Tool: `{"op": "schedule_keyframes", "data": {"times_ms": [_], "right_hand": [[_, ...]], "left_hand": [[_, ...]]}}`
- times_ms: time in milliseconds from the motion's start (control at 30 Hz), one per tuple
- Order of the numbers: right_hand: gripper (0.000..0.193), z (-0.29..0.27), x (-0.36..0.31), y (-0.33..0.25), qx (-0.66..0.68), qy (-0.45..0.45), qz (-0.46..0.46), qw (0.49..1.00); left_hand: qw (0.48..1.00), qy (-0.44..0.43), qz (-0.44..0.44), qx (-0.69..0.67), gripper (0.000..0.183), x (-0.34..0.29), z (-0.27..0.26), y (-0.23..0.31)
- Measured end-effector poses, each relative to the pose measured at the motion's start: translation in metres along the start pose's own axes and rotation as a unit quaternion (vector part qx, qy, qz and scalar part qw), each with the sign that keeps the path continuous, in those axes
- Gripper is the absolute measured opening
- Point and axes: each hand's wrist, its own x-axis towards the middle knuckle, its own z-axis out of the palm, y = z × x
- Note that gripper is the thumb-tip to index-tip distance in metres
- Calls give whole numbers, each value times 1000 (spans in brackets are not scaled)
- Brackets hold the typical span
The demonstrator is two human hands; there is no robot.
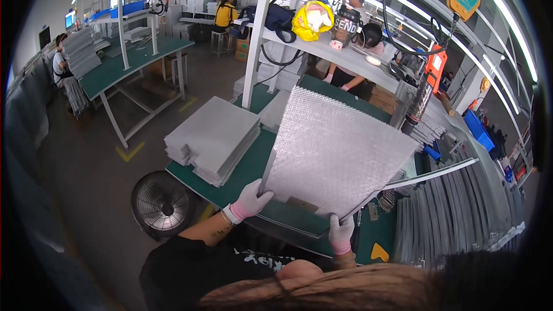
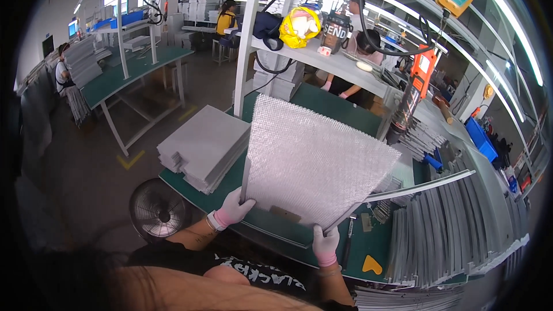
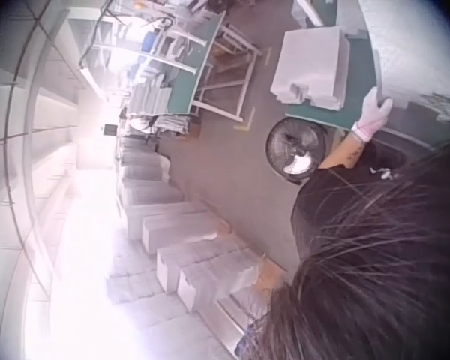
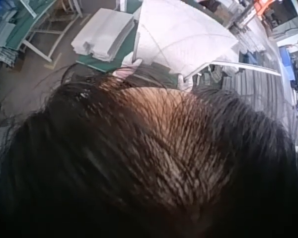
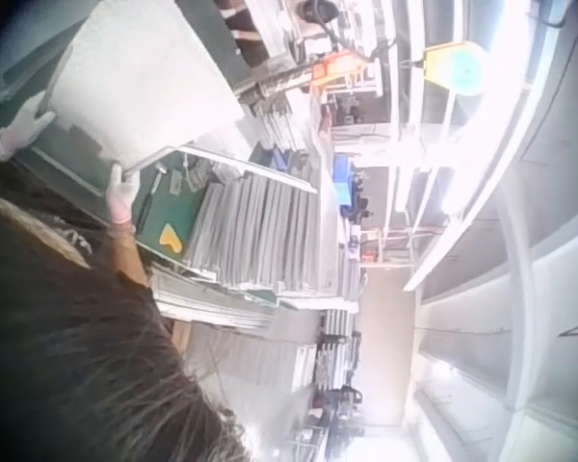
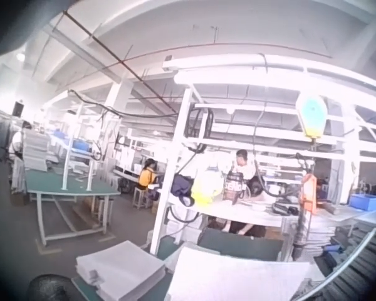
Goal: The recorder is assembling metal mesh filters by fitting metal frames onto the mesh panels and securing them with a hammer and a specialized power tool.
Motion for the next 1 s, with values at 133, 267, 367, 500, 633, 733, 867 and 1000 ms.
{"op": "schedule_keyframes", "data": {"times_ms": [133,267,367,500,633,733,867,1000], "right_hand": [[32,-16,7,-10,18,-61,-24,998],[29,-24,47,-79,90,14,-132,987],[24,-19,53,-98,25,19,-111,993],[19,-10,40,-99,34,68,-123,989],[19,-4,32,-88,7,71,-129,989],[18,0,22,-69,12,53,-107,993],[20,9,5,-35,47,50,-25,997],[24,9,-2,-25,57,38,-33,997]], "left_hand": [[978,-196,-48,-57,41,15,-32,18],[963,-200,47,-173,49,64,-50,82],[956,-167,4,-242,43,66,-38,99],[976,-79,48,-199,37,53,-22,94],[976,-32,46,-210,36,41,-19,71],[976,-30,7,-217,34,27,-17,46],[990,-51,-34,-126,29,5,-12,22],[980,-46,-83,-173,30,-4,-18,12]]}}
